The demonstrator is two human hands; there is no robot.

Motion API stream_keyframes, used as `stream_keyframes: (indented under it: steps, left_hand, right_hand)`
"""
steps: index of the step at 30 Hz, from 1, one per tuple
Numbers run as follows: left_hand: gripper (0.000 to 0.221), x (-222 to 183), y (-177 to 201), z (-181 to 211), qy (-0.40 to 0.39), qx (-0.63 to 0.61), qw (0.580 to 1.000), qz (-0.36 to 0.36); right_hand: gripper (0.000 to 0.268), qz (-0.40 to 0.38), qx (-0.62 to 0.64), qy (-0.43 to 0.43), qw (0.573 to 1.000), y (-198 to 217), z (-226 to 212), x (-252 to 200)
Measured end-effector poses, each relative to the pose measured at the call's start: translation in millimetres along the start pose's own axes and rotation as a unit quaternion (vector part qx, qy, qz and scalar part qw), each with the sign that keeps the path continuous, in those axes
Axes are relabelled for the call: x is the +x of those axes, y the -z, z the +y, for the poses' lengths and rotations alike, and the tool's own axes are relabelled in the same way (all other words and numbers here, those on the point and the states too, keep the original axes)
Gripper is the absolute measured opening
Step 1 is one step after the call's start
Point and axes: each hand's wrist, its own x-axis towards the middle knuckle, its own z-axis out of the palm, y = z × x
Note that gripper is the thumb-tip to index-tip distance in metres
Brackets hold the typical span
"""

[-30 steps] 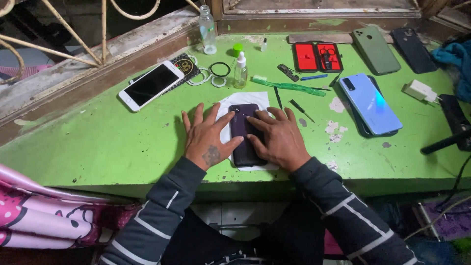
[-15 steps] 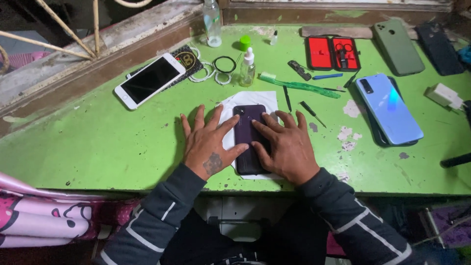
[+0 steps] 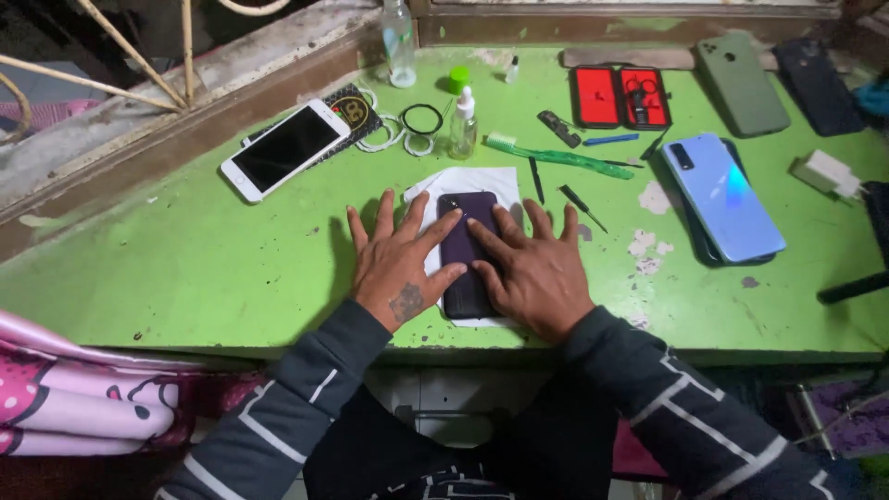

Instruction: Cleaning and reassembling internal components of a smartphone on a repair bench.

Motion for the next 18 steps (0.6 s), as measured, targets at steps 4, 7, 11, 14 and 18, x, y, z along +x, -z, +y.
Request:
stream_keyframes:
  steps: [4,7,11,14,18]
  left_hand:
    - [0.056,-7,-11,3,-0.029,-0.001,0.998,0.051]
    - [0.044,-15,-23,-2,-0.038,0.009,0.995,0.096]
    - [0.043,-35,-22,-6,-0.015,-0.032,0.995,0.090]
    - [0.047,-48,-24,-12,0.003,-0.038,0.997,0.067]
    - [0.044,-52,-26,-14,0.009,-0.049,0.996,0.071]
  right_hand:
    - [0.060,-0.014,-0.030,0.008,0.999,-4,1,1]
    - [0.064,-0.034,-0.024,0.005,0.999,-1,1,2]
    - [0.064,-0.073,-0.034,-0.028,0.996,1,0,4]
    - [0.058,-0.018,-0.039,0.009,0.999,-2,2,2]
    - [0.034,0.043,-0.047,0.063,0.996,3,-4,4]
